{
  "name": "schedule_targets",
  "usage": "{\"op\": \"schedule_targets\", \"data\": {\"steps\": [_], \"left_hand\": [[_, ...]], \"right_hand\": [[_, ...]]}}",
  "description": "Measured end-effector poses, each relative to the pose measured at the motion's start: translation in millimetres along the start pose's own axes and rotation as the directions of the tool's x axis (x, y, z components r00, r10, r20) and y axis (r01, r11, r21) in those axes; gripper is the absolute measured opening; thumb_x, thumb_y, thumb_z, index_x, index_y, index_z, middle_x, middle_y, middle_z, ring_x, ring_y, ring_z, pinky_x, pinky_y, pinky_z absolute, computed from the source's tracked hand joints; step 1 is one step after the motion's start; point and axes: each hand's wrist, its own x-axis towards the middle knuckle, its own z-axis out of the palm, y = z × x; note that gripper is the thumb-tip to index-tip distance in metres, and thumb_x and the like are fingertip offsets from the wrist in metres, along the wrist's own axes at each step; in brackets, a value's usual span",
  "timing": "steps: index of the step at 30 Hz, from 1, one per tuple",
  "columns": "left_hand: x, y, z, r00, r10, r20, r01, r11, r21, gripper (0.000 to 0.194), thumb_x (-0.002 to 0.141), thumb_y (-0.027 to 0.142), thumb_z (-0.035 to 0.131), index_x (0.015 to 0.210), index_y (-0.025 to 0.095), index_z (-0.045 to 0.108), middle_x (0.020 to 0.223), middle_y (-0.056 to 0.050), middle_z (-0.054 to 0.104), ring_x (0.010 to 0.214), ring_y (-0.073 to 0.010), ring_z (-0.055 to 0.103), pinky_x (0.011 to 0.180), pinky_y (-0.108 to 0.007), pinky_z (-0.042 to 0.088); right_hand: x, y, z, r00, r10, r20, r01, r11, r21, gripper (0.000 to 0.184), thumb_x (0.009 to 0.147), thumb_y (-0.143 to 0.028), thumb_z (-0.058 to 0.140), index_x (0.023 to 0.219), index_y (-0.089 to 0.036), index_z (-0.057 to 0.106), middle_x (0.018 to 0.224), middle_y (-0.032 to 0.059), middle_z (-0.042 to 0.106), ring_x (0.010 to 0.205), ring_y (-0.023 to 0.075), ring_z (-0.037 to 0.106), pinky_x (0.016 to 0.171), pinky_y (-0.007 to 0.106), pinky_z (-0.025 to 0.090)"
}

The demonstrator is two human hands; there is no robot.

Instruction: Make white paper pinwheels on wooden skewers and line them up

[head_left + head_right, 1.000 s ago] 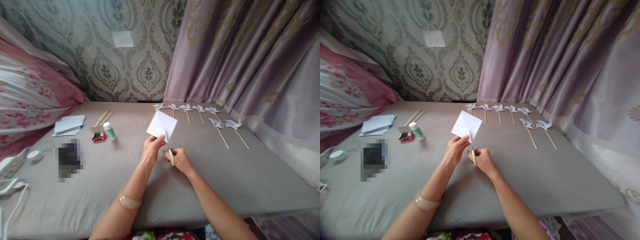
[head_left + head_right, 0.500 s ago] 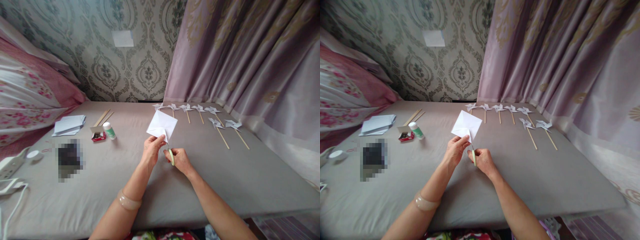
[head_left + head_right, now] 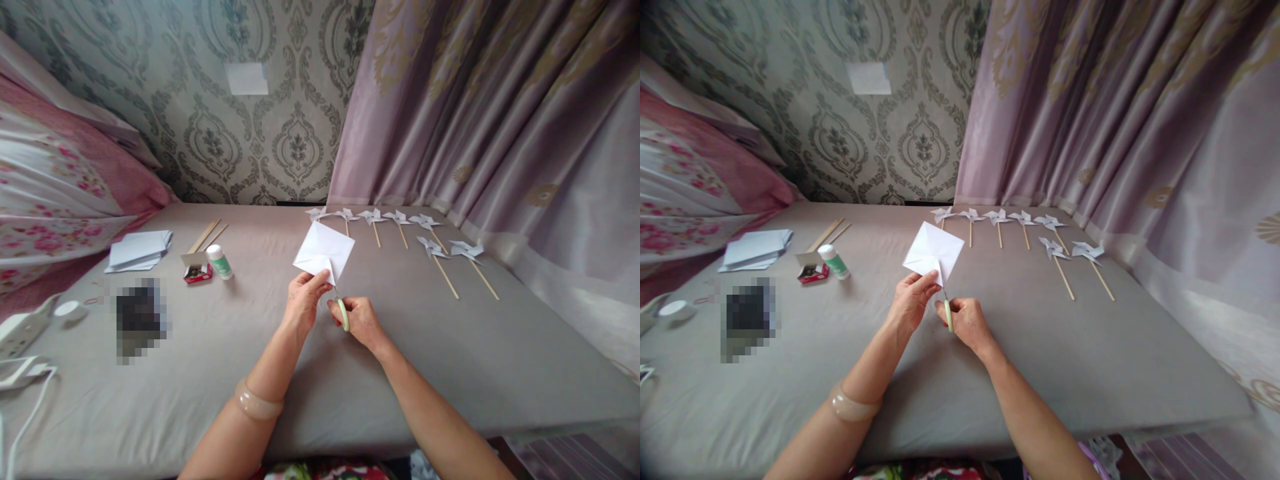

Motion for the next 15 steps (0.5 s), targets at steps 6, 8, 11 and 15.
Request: {"op": "schedule_targets", "data": {"steps": [6,8,11,15], "left_hand": [[-0.8,2.7,0.4,1.0,-0.002,-0.023,0.001,1.0,-0.005,0.032,0.05,0.03,0.083,0.059,0.012,0.058,0.053,0.002,0.056,0.05,-0.0082,0.055,0.058,-0.023,0.047],[-0.3,1.9,-0.1,1.0,0.001,-0.021,-0.001,1.0,-0.003,0.032,0.049,0.031,0.083,0.06,0.012,0.059,0.054,0.001,0.057,0.05,-0.008,0.055,0.057,-0.022,0.046],[1.5,-0.5,-1.5,1.0,0.001,-0.023,-0.001,1.0,0.005,0.033,0.049,0.032,0.083,0.06,0.013,0.058,0.055,0.001,0.057,0.05,-0.0077,0.054,0.057,-0.022,0.046],[6.6,-0.7,-6.4,0.998,0.026,-0.049,-0.027,1.0,-0.014,0.033,0.048,0.031,0.082,0.062,0.014,0.058,0.055,0.002,0.056,0.051,-0.0073,0.053,0.056,-0.021,0.046]], "right_hand": [[0.8,2.3,0.3,1.0,0.005,0.001,-0.005,1.0,0.0,0.041,0.069,-0.049,0.062,0.047,-0.016,0.054,0.042,-0.0026,0.046,0.045,0.0095,0.041,0.047,0.023,0.031],[1.3,2.0,1.4,1.0,0.017,0.004,-0.017,1.0,0.005,0.041,0.069,-0.05,0.062,0.048,-0.015,0.055,0.043,-0.0021,0.048,0.045,0.0094,0.041,0.047,0.023,0.032],[1.9,0.0,3.3,0.998,0.058,0.029,-0.059,0.998,0.016,0.042,0.069,-0.052,0.063,0.05,-0.015,0.056,0.045,-0.002,0.052,0.041,0.008,0.04,0.043,0.022,0.031],[-0.8,-3.0,-2.3,0.97,0.162,0.18,-0.152,0.986,-0.07,0.042,0.065,-0.055,0.067,0.053,-0.015,0.058,0.047,-0.0018,0.054,0.034,0.0062,0.035,0.035,0.022,0.025]]}}
